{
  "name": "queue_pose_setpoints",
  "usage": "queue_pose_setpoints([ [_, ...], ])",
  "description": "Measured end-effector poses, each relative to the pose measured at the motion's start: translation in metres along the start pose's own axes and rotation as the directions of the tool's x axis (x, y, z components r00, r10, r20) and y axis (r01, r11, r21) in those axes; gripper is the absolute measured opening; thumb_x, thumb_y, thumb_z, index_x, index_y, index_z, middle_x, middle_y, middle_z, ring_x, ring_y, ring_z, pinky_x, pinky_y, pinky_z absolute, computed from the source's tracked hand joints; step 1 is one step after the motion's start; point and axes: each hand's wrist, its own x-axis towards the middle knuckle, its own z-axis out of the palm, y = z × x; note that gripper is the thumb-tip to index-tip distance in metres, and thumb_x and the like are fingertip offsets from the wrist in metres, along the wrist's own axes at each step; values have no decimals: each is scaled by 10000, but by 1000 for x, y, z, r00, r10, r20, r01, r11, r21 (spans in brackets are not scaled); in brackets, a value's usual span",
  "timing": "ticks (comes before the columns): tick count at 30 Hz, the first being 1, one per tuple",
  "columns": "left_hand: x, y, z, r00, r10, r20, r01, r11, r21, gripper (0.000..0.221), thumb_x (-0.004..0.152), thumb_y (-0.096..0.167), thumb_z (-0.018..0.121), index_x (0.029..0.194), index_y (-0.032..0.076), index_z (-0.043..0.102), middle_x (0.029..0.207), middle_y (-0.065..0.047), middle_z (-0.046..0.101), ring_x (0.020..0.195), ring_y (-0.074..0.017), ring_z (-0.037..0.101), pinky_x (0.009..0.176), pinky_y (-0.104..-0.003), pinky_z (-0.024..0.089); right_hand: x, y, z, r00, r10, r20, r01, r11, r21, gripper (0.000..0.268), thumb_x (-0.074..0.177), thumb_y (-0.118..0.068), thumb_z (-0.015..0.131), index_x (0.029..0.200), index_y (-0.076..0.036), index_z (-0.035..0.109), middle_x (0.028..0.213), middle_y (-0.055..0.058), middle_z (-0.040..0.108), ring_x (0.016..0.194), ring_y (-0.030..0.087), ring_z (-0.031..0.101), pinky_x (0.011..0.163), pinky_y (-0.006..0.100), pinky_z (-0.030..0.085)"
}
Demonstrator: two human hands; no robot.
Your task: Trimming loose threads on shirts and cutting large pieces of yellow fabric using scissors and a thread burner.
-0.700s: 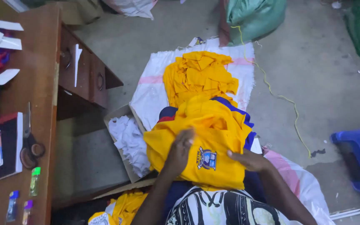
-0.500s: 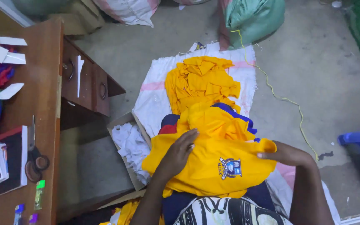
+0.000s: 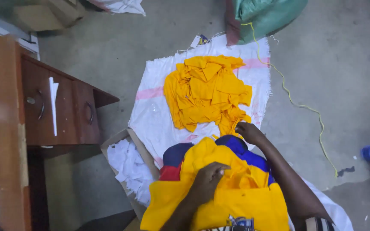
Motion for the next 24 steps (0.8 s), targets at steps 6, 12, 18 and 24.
queue_pose_setpoints([
  [6, 16, -92, -18, 916, -369, 158, 282, 314, -907, 263, 1033, 154, 609, 1152, -72, 669, 1167, -234, 715, 963, -263, 727, 928, -354, 584, 161, 203, 191, 996, -87, 12, 87, 962, -258, 180, 839, -278, 682, 864, -112, 746, 894, 150, 755, 851, 399, 686, 769, 494, 542],
  [12, 18, -84, -28, 851, -506, 137, 336, 326, -884, 353, 1007, 268, 635, 1087, -71, 694, 1085, -234, 754, 867, -244, 731, 828, -335, 576, 175, 220, 231, 951, -201, -235, 27, 810, -585, 604, 701, -666, 783, 1127, -241, 837, 1298, 253, 697, 1577, 526, 280, 1169, 656, 296],
  [18, 31, -83, -29, 841, -508, 186, 385, 320, -866, 354, 1010, 283, 643, 1084, -53, 727, 1018, -180, 751, 882, -207, 715, 839, -302, 550, 245, 221, 174, 982, 187, 19, -187, 982, -5, 657, 932, -639, 615, 1348, -143, 724, 1309, 144, 734, 1183, 387, 667, 1018, 433, 509],
  [24, 34, -110, -18, 905, -413, 102, 256, 339, -905, 299, 1033, 203, 626, 1123, -79, 674, 1088, -210, 735, 875, -241, 727, 838, -328, 588, 199, 7, 4, 987, -151, 49, -38, 78, 996, 449, 927, -140, 778, 1289, 104, 672, 1191, 165, 726, 1083, 251, 728, 1035, 310, 560],
])
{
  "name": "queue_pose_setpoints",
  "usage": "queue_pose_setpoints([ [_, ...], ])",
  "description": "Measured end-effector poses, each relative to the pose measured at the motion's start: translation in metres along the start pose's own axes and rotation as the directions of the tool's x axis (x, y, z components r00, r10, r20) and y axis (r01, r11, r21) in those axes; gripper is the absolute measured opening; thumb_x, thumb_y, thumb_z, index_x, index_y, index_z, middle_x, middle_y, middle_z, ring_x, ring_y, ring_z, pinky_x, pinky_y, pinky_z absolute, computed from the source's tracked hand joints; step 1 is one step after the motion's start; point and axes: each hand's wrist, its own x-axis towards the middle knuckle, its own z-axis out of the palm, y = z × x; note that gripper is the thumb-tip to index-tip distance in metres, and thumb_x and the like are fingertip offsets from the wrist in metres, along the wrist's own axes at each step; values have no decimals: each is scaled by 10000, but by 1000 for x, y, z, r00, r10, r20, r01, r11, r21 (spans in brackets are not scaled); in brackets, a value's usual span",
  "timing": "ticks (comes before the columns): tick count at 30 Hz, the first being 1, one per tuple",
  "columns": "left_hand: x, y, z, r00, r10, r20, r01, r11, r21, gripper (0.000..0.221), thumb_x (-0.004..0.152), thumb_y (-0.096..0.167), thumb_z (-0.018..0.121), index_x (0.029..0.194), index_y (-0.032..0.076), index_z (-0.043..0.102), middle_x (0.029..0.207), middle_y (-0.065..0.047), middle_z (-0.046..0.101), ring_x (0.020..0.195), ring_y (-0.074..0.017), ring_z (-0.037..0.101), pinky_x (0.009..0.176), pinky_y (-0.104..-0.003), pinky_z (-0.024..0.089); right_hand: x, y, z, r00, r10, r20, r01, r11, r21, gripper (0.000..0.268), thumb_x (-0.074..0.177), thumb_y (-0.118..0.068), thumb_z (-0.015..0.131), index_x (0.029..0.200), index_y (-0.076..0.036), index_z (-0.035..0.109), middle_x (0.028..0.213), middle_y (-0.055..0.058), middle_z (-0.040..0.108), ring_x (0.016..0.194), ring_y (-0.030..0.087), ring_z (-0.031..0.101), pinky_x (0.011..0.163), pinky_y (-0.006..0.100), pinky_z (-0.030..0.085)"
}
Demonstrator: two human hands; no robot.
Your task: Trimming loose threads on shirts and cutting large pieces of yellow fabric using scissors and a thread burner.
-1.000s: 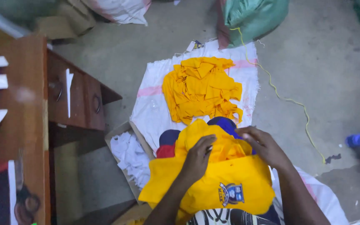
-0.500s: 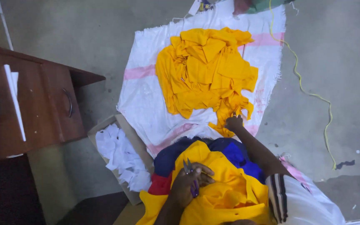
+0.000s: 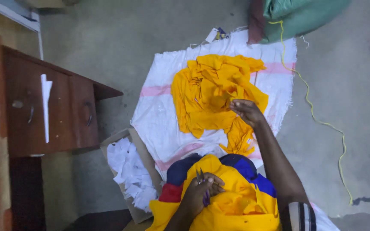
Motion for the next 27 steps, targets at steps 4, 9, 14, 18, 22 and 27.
queue_pose_setpoints([
  [4, -14, 7, 22, 990, 137, 25, -139, 983, 119, 361, 1014, 225, 636, 1252, -47, 650, 1281, -187, 686, 978, -289, 738, 949, -405, 597, -97, -95, 82, 919, -176, 354, 246, 955, -164, 154, 895, 65, 755, 1043, 70, 797, 1014, 197, 807, 923, 267, 803, 916, 302, 625],
  [9, -36, 42, 68, 836, 528, 152, -536, 844, 16, 843, 987, 514, 676, 1683, 198, 321, 1612, 3, 316, 1334, -210, 497, 1083, -411, 571, -244, -117, 234, 613, -20, 790, 419, 856, -303, 186, 687, -90, 985, 775, 45, 892, 642, 153, 803, 578, 220, 758, 643, 337, 640],
  [14, -85, 59, 66, 850, 527, 31, -508, 832, -223, 532, 1068, 207, 507, 1589, 105, 464, 1563, -158, 547, 1342, -272, 583, 1133, -360, 450, -388, -75, 349, 377, 569, 731, 443, 582, -682, 149, 945, -68, 734, 1072, -45, 810, 976, 49, 783, 738, 187, 669, 671, 293, 519],
  [18, -168, 30, 94, 807, 438, 396, -582, 700, 413, 417, 989, 165, 617, 1349, -35, 680, 1313, -101, 730, 1148, -158, 652, 1064, -293, 461, -420, -45, 306, 333, 522, 785, 225, 764, -604, 290, 1047, -208, 697, 1207, 21, 772, 1121, 104, 792, 905, 180, 709, 855, 271, 537],
  [22, -226, 21, 102, 589, -21, 808, -691, 505, 517, 359, 1043, 322, 622, 1280, 75, 730, 1076, -41, 684, 880, -172, 559, 859, -291, 416, -423, -31, 276, 528, 374, 763, 83, 871, -484, 370, 1064, -309, 640, 1221, 12, 732, 1113, 108, 769, 913, 187, 706, 845, 282, 543],
  [27, -224, -9, 45, 623, -384, 682, -344, 648, 679, 306, 1138, 258, 619, 1356, 73, 729, 1081, 40, 715, 988, -69, 611, 952, -204, 459, -417, -19, 226, 969, -45, 243, -7, 978, 207, 633, 1115, -621, 479, 1263, -21, 613, 1088, 115, 701, 937, 206, 697, 817, 316, 561],
])
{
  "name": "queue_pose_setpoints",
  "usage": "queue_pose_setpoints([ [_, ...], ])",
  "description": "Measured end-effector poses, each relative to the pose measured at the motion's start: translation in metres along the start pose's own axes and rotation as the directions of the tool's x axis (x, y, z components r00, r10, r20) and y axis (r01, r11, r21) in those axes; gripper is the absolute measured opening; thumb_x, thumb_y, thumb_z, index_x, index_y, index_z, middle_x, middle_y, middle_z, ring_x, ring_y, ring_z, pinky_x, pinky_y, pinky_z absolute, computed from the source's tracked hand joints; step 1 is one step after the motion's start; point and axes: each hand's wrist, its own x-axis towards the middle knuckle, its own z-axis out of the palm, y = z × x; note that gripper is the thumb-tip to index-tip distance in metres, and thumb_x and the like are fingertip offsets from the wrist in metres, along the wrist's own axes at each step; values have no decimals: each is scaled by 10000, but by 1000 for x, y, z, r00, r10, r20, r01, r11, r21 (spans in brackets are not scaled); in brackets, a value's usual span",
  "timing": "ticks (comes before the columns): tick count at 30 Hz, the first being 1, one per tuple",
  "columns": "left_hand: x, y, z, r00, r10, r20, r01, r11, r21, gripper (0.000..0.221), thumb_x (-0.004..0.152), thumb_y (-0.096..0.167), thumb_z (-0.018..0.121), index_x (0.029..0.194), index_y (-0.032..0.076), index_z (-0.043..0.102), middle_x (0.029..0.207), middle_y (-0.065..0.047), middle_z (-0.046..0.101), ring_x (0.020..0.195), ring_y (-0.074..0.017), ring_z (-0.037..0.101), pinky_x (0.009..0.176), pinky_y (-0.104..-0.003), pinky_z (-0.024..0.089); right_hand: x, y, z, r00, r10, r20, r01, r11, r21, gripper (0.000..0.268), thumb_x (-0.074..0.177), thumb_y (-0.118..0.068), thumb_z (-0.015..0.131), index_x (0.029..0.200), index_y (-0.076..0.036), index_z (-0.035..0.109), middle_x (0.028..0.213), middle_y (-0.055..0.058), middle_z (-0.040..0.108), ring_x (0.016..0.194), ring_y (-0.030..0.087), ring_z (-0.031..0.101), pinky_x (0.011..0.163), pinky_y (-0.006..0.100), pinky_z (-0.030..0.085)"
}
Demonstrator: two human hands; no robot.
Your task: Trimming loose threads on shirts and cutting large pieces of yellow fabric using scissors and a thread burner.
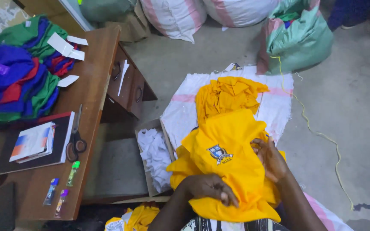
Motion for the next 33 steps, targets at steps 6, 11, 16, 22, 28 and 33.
queue_pose_setpoints([
  [6, -24, 32, 46, 702, 96, -706, 343, 822, 453, 360, 1053, 319, 533, 1117, 25, 731, 1077, -90, 782, 925, -253, 707, 853, -368, 526, -43, 6, 106, 908, 78, -411, -265, 867, -421, 519, 882, 6, 656, 1390, 105, 613, 1271, 240, 717, 1063, 333, 696, 946, 386, 533],
  [11, -25, 3, 67, 253, 145, -957, 105, 979, 176, 313, 1026, 225, 550, 1255, 60, 686, 891, -60, 722, 588, -133, 557, 541, -282, 459, -81, 51, -30, 932, -137, -335, -38, 884, -466, 376, 928, 7, 697, 1285, 109, 635, 1245, 214, 718, 1063, 322, 703, 944, 396, 551],
  [16, 8, -23, 44, 260, -23, -965, -38, 999, -34, 640, 877, 344, 745, 1394, -16, 629, 1211, -153, 706, 957, -214, 694, 726, -278, 551, -91, 92, -29, 950, 2, -312, -156, 869, -469, 545, 936, -136, 672, 1394, 151, 605, 1359, 289, 704, 1107, 408, 717, 988, 465, 567],
  [22, 5, 28, 53, 197, 442, -875, -105, 897, 429, 89, 896, 44, 764, 951, 10, 704, 874, -26, 576, 760, -139, 501, 730, -284, 441, -93, -3, 47, 861, 289, -418, -508, 502, -700, 332, 997, -153, 685, 1142, 141, 740, 997, 179, 759, 754, 217, 635, 631, 319, 479],
  [28, 6, 93, 62, 568, 552, -610, 47, 719, 693, 137, 937, 66, 725, 1012, -42, 686, 898, -78, 627, 718, -183, 550, 678, -303, 453, -103, -93, 182, 889, -437, -134, -224, -163, -961, 373, 926, -214, 742, 1273, -75, 725, 1162, 91, 793, 854, 250, 729, 649, 376, 543],
  [33, 7, 149, 56, 708, 693, -137, -10, 204, 979, 43, 1024, 104, 707, 1062, 114, 690, 980, -85, 691, 663, -345, 676, 671, -421, 590, -38, -90, 136, 954, 265, 139, 114, 108, -988, 706, 694, -425, 959, 1337, -193, 782, 1066, 93, 902, 988, 288, 829, 930, 470, 630],
])
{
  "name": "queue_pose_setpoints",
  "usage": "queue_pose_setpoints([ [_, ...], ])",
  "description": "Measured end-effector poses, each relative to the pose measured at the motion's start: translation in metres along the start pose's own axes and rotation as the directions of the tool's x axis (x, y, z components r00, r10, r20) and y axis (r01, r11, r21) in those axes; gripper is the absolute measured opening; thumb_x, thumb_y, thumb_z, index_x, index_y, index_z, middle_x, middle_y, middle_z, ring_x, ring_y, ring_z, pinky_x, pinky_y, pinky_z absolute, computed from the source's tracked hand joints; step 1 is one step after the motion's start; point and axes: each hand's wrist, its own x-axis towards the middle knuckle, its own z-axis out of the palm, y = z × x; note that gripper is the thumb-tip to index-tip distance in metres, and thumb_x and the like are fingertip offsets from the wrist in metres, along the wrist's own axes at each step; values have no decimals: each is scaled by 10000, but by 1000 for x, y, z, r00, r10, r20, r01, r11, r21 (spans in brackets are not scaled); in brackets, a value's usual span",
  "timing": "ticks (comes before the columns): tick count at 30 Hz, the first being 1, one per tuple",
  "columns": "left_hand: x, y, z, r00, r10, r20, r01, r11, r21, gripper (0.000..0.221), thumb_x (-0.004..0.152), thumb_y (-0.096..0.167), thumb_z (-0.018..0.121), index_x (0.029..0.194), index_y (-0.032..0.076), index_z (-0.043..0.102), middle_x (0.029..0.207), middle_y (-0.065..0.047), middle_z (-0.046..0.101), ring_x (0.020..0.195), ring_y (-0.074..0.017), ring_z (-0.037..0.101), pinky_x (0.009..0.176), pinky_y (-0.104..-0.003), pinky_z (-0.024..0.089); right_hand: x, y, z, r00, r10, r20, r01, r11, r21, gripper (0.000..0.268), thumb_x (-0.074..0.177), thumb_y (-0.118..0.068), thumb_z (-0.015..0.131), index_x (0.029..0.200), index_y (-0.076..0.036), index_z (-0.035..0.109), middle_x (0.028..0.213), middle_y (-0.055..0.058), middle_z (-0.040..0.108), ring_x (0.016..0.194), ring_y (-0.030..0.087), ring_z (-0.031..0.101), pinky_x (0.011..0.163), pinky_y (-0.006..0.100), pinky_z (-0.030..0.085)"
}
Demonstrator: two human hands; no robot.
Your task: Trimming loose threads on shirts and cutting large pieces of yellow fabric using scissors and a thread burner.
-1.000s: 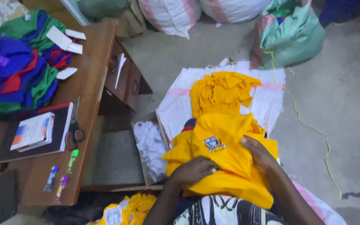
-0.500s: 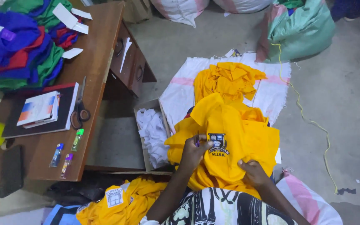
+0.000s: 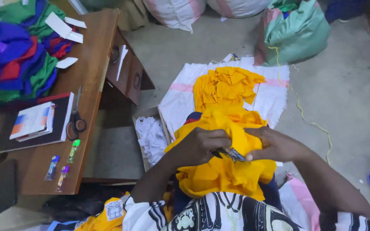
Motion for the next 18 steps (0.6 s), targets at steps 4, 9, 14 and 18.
queue_pose_setpoints([
  [4, 15, 18, -26, 1000, 3, -10, 0, 972, 234, 64, 1010, 151, 715, 1033, 96, 691, 973, -76, 690, 748, -315, 728, 714, -396, 610, -12, -30, 46, 982, -91, -168, 150, 911, 385, 280, 970, -253, 675, 936, -23, 830, 670, 155, 831, 587, 296, 852, 573, 475, 699],
  [9, 3, 7, 24, 906, -342, -250, 394, 896, 204, 239, 1021, 146, 704, 1254, 161, 656, 1059, -24, 620, 878, -291, 743, 755, -361, 628, -11, 30, 96, 505, -399, -765, 176, 916, -362, 310, 1019, -55, 676, 1304, 57, 725, 1080, 268, 753, 963, 478, 730, 840, 558, 595],
  [14, -33, -9, 93, 792, -593, -144, 584, 805, -101, 318, 954, 69, 700, 1262, -3, 665, 1038, -133, 666, 838, -259, 687, 749, -356, 572, -37, 85, 103, 918, 382, -103, -69, 411, 909, 577, 896, 27, 628, 1460, 95, 524, 1238, 299, 703, 911, 334, 686, 746, 413, 544],
  [18, -58, -21, 141, 662, -749, 31, 708, 610, -356, 402, 1016, 196, 619, 1350, -28, 639, 1123, -142, 676, 933, -245, 654, 857, -346, 543, -34, 70, 123, 847, 532, -10, -198, 332, 922, 631, 908, 7, 587, 1520, 74, 452, 1328, 352, 637, 1112, 458, 649, 924, 553, 531],
])
